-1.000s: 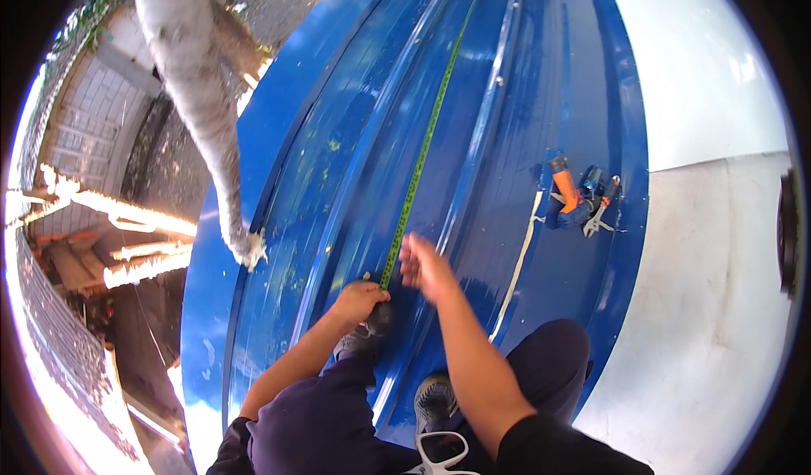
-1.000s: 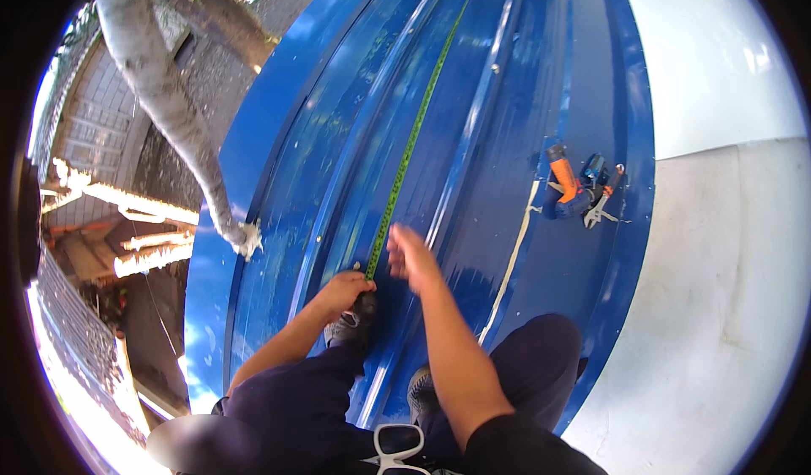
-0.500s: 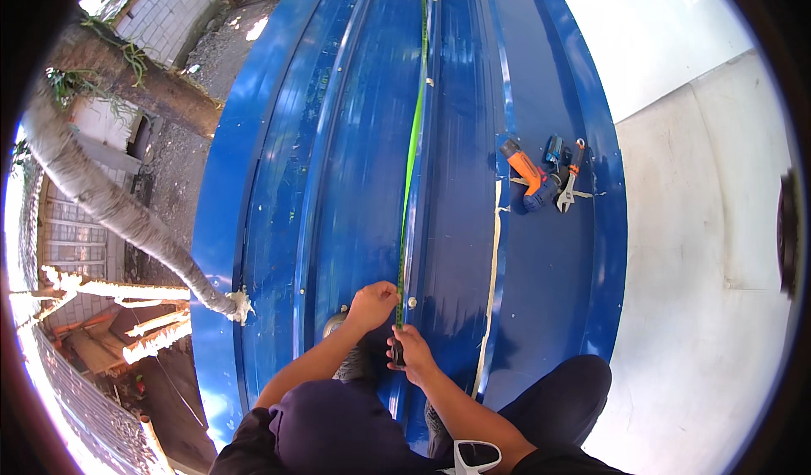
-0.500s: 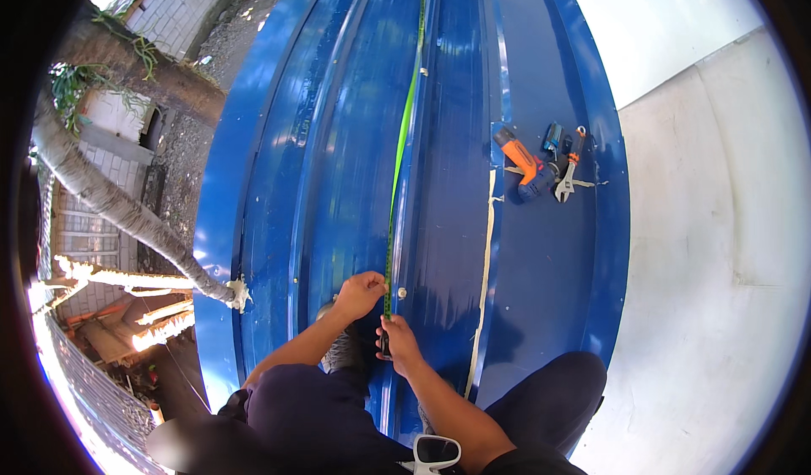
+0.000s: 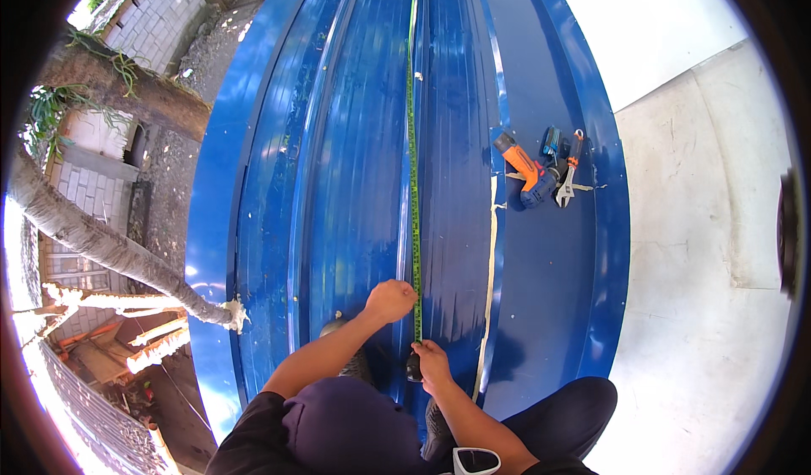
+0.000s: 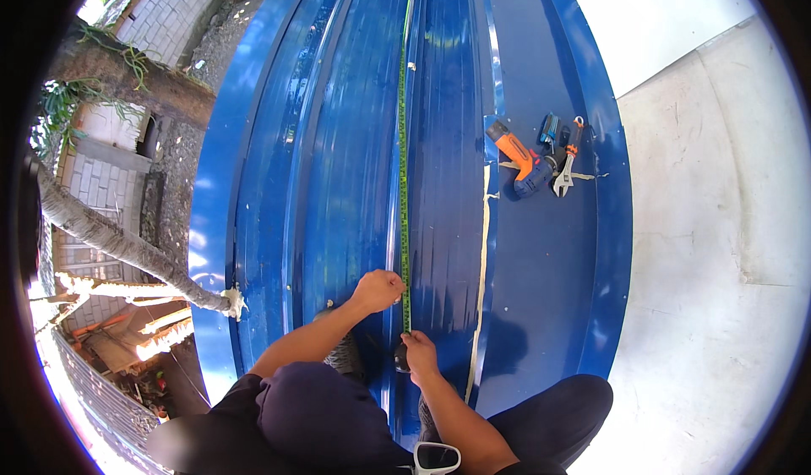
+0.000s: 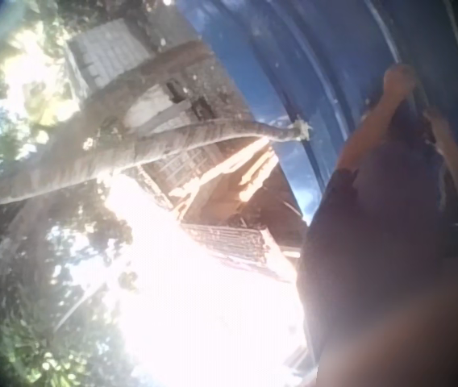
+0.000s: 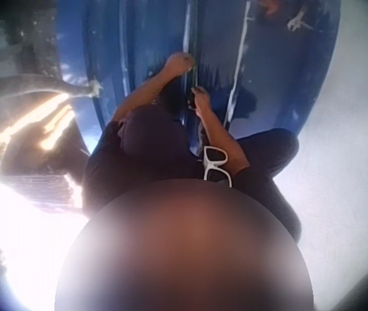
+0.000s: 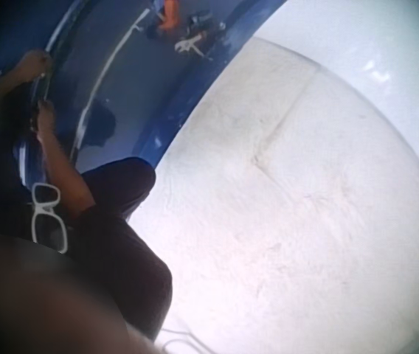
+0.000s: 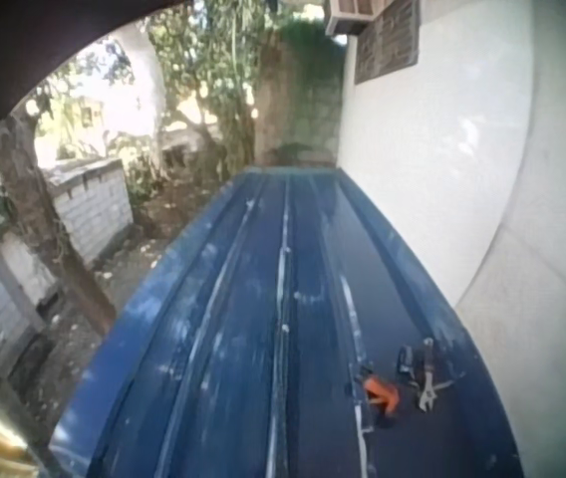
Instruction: The person retrieves a coiled white cable and places it on a window sill, then moves a plastic chair and climbs onto a blue corrugated roof. They use a tape measure to measure distances on the roof and around an air conditioning unit, adjusting the tape and repositioning as needed.
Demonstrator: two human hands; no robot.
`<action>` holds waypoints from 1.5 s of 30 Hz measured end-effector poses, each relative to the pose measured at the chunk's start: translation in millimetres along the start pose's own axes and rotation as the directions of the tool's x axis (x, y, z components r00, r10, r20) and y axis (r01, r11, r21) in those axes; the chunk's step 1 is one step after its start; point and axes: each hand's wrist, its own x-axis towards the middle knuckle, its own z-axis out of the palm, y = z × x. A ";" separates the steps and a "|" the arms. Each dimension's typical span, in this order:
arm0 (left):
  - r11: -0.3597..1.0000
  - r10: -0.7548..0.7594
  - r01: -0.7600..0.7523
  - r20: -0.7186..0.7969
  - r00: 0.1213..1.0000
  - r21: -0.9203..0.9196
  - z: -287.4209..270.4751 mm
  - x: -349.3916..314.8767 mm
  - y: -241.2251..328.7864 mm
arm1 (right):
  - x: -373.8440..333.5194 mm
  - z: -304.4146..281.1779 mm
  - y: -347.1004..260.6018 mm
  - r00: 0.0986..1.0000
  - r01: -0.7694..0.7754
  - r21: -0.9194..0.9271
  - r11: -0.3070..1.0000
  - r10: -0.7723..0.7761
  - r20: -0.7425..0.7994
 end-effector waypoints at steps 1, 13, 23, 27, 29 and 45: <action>1.000 -0.022 0.022 0.008 1.000 0.011 1.2 1.4 -0.3 | 1.3 -3.6 3.6 1.000 0.019 -0.039 0.999 -0.020 -0.014; 0.993 -0.006 0.014 0.071 0.997 -0.114 -10.1 -3.8 11.7 | 10.9 -9.0 14.3 0.988 0.153 0.012 0.988 -0.153 -0.008; 0.995 0.101 -0.100 0.006 0.995 -0.023 3.1 6.3 8.4 | 8.9 -4.5 11.3 0.991 0.131 0.066 0.989 -0.130 -0.024; 0.997 0.071 -0.071 0.014 0.997 -0.001 3.1 9.5 9.8 | 10.4 -3.5 11.1 0.993 0.116 0.091 0.989 -0.113 -0.033; 0.999 0.049 -0.049 0.014 0.999 0.014 1.8 9.7 11.9 | 10.6 -2.8 10.3 0.993 0.115 0.090 0.989 -0.112 -0.035; 0.999 -0.035 0.035 -0.013 0.999 0.032 4.7 13.9 10.1 | 20.0 -1.9 14.2 0.992 0.119 0.061 0.991 -0.116 -0.040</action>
